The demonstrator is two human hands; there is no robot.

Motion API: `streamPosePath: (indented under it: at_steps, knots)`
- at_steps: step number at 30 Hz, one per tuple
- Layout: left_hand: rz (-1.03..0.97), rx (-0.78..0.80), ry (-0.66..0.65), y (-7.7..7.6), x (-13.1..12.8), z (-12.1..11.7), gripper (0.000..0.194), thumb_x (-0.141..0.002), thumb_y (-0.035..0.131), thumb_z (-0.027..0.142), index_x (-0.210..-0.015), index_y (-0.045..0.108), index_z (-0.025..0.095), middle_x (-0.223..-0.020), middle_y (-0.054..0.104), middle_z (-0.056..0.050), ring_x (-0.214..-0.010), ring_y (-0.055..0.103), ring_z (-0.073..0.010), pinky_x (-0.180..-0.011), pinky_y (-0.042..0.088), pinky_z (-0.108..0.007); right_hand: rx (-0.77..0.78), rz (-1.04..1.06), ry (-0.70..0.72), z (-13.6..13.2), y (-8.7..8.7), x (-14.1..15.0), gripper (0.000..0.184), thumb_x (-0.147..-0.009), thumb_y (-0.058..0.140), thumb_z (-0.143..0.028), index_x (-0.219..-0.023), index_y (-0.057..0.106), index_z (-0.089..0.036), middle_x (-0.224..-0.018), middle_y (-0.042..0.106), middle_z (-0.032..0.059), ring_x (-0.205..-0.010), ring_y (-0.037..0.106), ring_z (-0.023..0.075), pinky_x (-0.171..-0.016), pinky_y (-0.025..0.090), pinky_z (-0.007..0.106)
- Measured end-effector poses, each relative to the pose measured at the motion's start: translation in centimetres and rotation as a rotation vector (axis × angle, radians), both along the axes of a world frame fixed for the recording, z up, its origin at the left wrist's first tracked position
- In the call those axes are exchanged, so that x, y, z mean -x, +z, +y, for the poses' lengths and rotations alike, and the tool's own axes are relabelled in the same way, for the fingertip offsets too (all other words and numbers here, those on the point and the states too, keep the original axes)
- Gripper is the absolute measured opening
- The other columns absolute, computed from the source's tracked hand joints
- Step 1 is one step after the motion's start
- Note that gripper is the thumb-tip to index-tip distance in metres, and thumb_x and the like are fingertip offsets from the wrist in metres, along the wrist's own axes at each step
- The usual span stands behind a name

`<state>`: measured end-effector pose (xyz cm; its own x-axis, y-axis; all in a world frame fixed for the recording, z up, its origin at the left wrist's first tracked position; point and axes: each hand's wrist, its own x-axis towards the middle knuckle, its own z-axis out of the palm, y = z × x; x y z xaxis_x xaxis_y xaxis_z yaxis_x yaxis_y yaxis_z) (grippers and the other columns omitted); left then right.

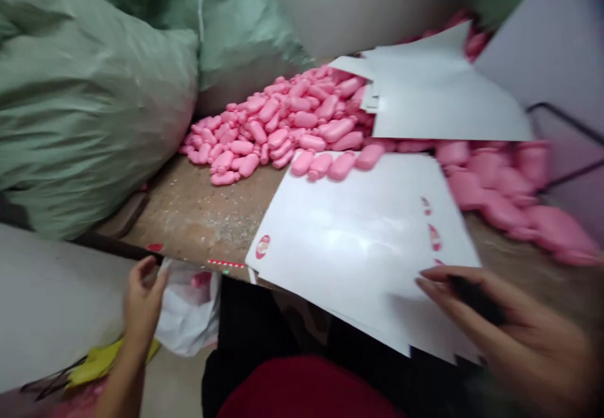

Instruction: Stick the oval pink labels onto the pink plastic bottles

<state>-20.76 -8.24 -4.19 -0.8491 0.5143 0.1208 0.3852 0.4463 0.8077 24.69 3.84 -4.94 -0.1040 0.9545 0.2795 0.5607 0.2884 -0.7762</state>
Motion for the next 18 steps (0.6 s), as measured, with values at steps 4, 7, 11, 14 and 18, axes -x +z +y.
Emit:
streamPosePath:
  at_steps: [4,7,11,14,18]
  knots:
    - [0.410,0.038,-0.391,2.6,-3.4,3.3,0.055,-0.075,0.066,0.055,-0.116,0.063,0.020,-0.119,0.066,-0.012,-0.107,0.062,-0.0310,-0.101,0.047,-0.051,-0.082,-0.238,0.227,-3.3,1.5,0.4,0.022,-0.088,0.066,-0.036,-0.108,0.071,-0.029,-0.102,0.077,0.0061,-0.085,0.075,0.0231,-0.069,0.059,0.032]
    - [0.440,-0.015,-0.785,2.7,-6.9,6.1,0.040,-0.085,0.062,0.047,-0.116,0.067,0.022,-0.117,0.071,-0.008,-0.107,0.066,-0.0272,-0.098,0.051,-0.044,-0.127,-0.488,0.347,-5.2,1.0,0.3,0.049,-0.082,0.066,-0.019,-0.130,0.064,-0.029,-0.136,0.065,0.0134,-0.108,0.071,0.0291,-0.083,0.059,0.041]
    - [0.319,-0.096,-0.978,1.5,-10.3,8.3,0.030,-0.087,0.061,0.042,-0.111,0.071,0.027,-0.115,0.074,-0.004,-0.108,0.068,-0.0236,-0.099,0.052,-0.035,-0.080,-0.633,0.371,-5.9,0.8,0.3,0.055,-0.075,0.058,-0.004,-0.125,0.068,-0.024,-0.141,0.061,0.0165,-0.102,0.074,0.0284,-0.077,0.060,0.039]
    - [0.239,-0.119,-0.955,1.0,-11.2,9.0,0.030,-0.086,0.062,0.044,-0.108,0.072,0.027,-0.113,0.074,-0.005,-0.106,0.069,-0.0232,-0.097,0.052,-0.031,-0.042,-0.552,0.379,-5.5,1.3,0.3,0.045,-0.075,0.054,-0.003,-0.109,0.073,-0.026,-0.137,0.064,0.0131,-0.105,0.073,0.0265,-0.079,0.058,0.038]
    - [0.200,-0.116,-0.959,1.1,-11.0,9.1,0.032,-0.085,0.063,0.044,-0.109,0.072,0.025,-0.113,0.074,-0.006,-0.105,0.069,-0.0236,-0.095,0.052,-0.031,-0.005,-0.438,0.359,-5.1,1.8,0.1,0.034,-0.086,0.055,-0.010,-0.109,0.072,-0.027,-0.128,0.071,0.0098,-0.111,0.072,0.0241,-0.088,0.057,0.039]
